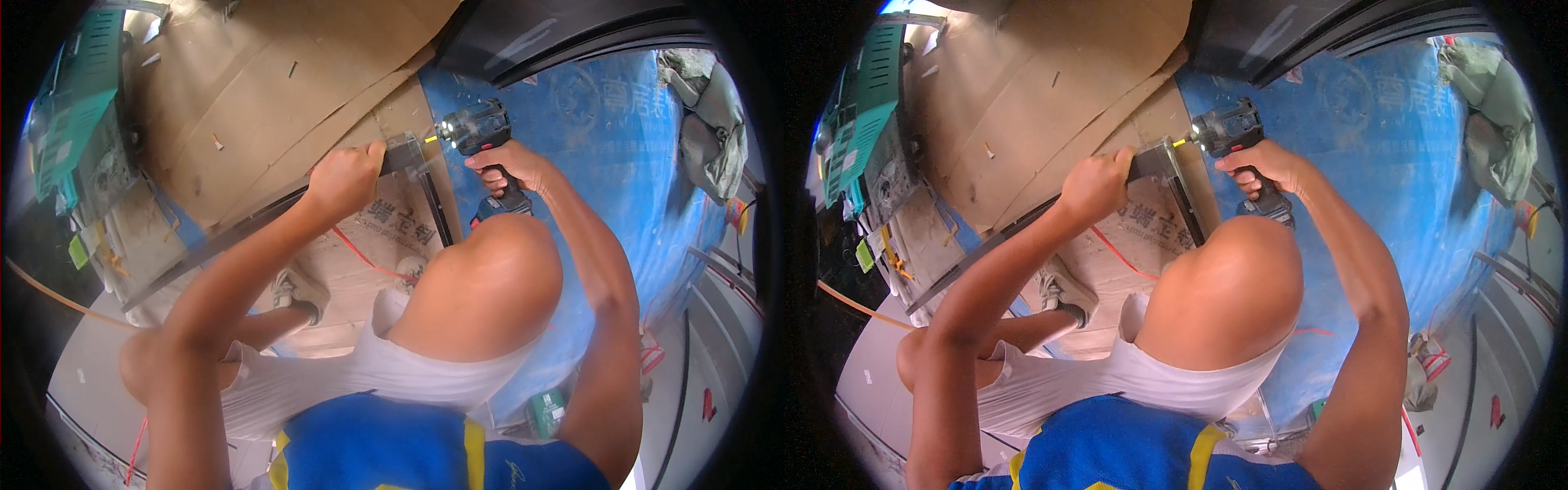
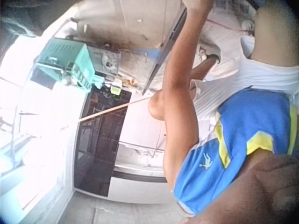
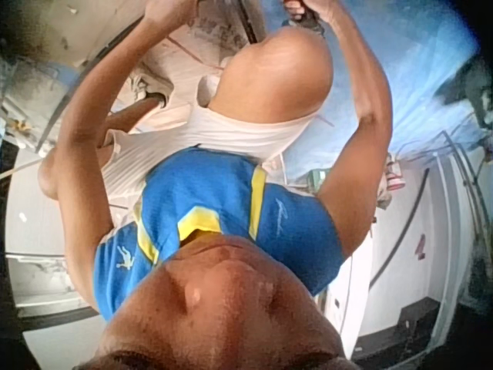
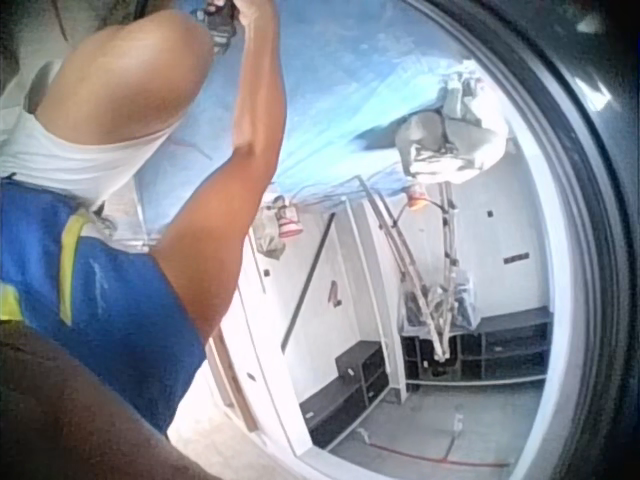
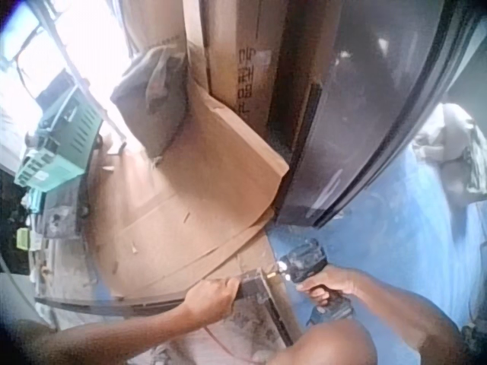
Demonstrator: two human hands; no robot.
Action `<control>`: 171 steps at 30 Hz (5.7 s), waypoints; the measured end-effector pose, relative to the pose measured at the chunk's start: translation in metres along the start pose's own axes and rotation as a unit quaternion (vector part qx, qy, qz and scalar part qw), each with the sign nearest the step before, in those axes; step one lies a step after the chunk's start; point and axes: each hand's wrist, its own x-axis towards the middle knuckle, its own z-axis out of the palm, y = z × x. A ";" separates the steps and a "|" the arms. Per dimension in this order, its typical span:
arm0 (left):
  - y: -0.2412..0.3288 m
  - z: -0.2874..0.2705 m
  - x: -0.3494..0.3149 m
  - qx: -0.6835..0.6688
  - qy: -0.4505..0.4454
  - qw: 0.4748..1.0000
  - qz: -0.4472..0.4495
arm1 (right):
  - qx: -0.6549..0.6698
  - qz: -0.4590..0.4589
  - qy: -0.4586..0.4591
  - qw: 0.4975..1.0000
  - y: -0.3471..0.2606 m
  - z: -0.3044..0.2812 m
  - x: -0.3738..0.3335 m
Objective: The person assembles metal frame components by positioning structural pieces, retrieving screws from a plastic bag, and securing the joints using a power drill.
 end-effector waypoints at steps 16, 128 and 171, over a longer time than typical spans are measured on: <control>0.002 -0.005 0.001 -0.014 -0.002 1.000 0.002 | -0.014 -0.003 0.003 1.000 0.002 -0.004 0.003; 0.013 -0.013 -0.032 -0.068 0.028 0.993 -0.092 | -0.090 -0.299 0.310 0.898 0.047 0.058 0.132; 0.013 -0.031 -0.033 -0.104 -0.004 0.992 -0.072 | -0.042 -0.235 0.085 0.967 0.051 0.034 0.137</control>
